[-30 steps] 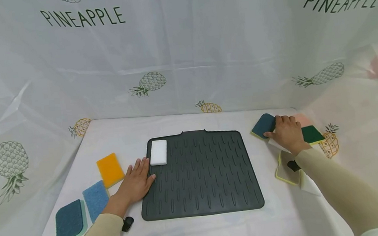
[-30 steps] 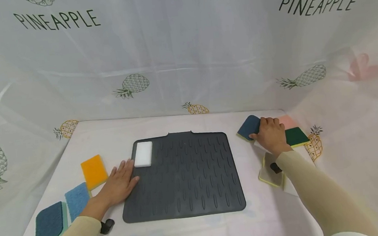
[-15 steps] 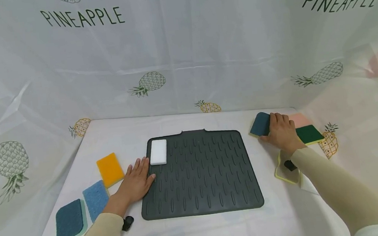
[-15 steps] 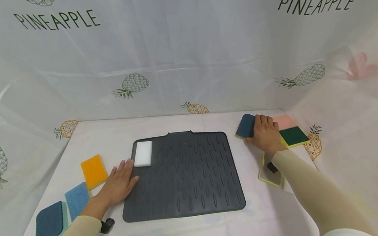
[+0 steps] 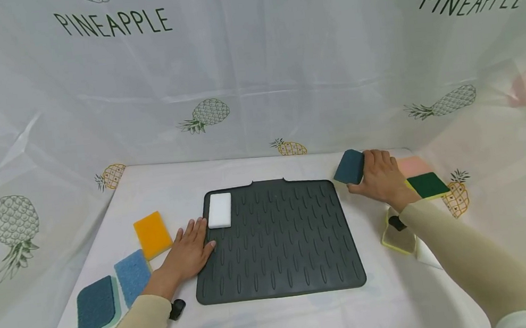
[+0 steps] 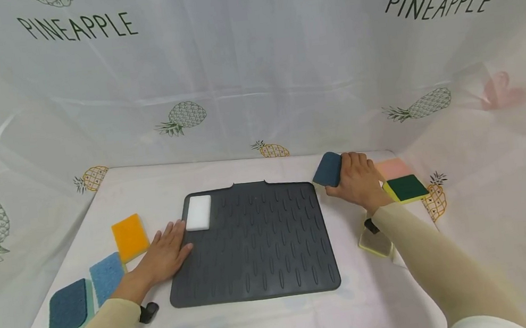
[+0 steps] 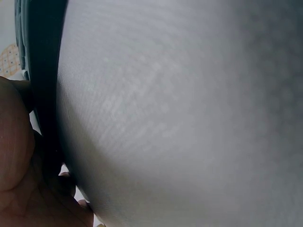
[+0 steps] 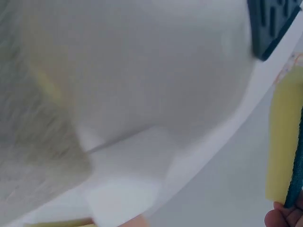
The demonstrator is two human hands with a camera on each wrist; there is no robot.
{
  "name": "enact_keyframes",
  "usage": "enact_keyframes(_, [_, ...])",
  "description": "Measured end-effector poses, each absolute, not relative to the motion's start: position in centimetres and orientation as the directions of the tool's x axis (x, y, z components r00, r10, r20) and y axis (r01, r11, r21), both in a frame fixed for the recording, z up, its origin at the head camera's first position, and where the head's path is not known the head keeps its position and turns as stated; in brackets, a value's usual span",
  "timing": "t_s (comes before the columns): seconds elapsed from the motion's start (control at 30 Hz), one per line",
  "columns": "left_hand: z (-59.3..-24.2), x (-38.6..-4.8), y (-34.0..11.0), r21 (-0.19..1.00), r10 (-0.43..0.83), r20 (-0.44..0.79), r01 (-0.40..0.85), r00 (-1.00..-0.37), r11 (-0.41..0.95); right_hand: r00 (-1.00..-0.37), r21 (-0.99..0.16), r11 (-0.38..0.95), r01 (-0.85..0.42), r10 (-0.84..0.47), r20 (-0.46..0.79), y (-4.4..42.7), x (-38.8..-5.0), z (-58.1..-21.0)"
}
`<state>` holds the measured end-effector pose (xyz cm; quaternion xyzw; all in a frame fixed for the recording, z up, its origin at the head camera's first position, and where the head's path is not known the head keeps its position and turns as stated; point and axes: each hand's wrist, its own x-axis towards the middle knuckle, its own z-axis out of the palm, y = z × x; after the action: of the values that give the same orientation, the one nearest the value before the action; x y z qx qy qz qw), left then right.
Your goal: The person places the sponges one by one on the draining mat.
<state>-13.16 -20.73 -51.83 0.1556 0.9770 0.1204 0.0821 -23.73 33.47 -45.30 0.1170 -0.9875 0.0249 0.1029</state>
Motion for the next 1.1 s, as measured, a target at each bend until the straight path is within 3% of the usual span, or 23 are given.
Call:
enact_keyframes(0.43, [-51.8,-13.2,-20.8,0.254,0.32,-0.112,0.284,-0.941,0.925,-0.857,-0.047,0.906,-0.42,-0.379,0.349,27.7,-24.1,-45.1])
enact_keyframes(1.1, [-52.0,-13.3,-20.8,0.271,0.318,-0.125,0.276,-0.94,0.922,-0.801,-0.048,0.802,-0.596,-0.589,0.105,17.6,-23.8,-46.0])
